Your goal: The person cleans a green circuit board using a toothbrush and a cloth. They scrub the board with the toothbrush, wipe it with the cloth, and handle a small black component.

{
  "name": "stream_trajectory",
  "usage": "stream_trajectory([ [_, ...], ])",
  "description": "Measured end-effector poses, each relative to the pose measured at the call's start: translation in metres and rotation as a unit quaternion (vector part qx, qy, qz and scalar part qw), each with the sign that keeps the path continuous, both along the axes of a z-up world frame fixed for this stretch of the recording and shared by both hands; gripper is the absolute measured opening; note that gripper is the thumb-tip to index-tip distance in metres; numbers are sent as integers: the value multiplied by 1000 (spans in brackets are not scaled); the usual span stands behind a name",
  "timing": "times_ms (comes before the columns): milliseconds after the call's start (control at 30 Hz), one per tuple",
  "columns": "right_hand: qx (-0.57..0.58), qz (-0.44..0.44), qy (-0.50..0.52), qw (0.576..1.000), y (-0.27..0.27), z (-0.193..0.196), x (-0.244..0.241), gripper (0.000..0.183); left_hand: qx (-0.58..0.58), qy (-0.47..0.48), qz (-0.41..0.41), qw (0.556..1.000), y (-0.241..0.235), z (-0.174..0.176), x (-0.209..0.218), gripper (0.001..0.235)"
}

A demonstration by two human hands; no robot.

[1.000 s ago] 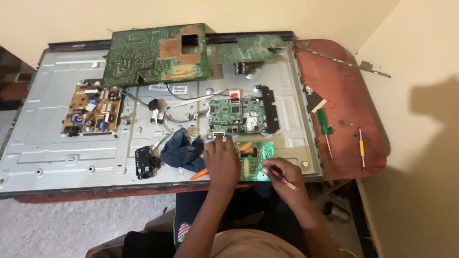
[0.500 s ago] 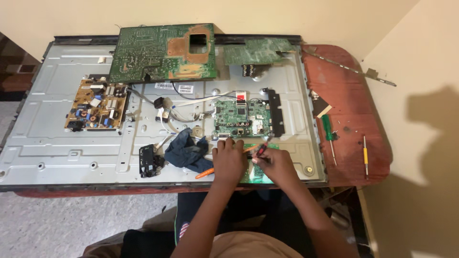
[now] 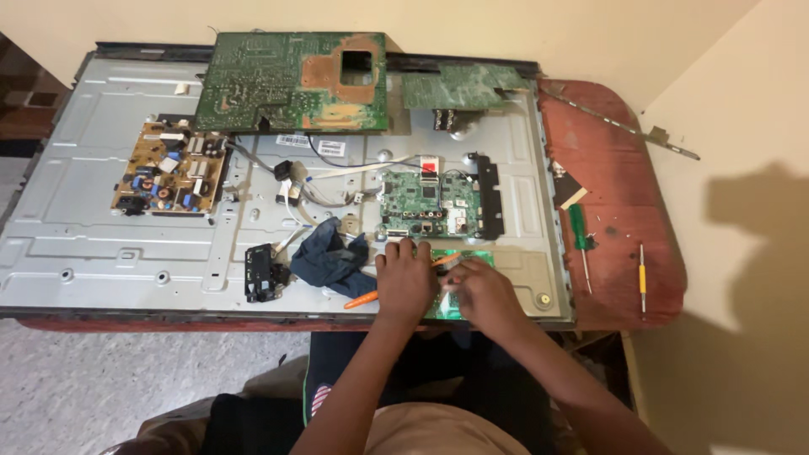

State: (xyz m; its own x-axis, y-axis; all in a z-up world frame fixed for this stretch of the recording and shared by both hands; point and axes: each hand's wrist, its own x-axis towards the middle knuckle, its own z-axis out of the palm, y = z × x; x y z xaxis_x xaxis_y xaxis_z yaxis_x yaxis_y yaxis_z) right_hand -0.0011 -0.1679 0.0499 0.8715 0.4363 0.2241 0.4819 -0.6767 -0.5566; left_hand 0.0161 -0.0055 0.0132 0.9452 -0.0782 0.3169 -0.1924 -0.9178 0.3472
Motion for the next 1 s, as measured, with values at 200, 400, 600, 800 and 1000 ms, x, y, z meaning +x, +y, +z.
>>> stream_trajectory([
  [200, 54, -12, -22, 998, -1, -5, -8, 15, 9, -32, 8, 999, -2, -6, -3, 29],
  [400, 74, -17, 25, 997, -2, -15, -18, 18, 1, -45, 9, 999, -3, -11, -2, 25],
  [600, 20, -21, -33, 999, 0, -26, -27, 19, 4, -87, 20, 996, -4, -13, -3, 22],
  [800, 34, -49, 2, 998, -5, -23, -33, 20, 5, -108, 20, 994, -5, -13, -4, 23],
  [1000, -1, -41, -4, 999, 1, -20, -39, 18, 11, -96, 18, 995, -7, -16, -3, 23],
])
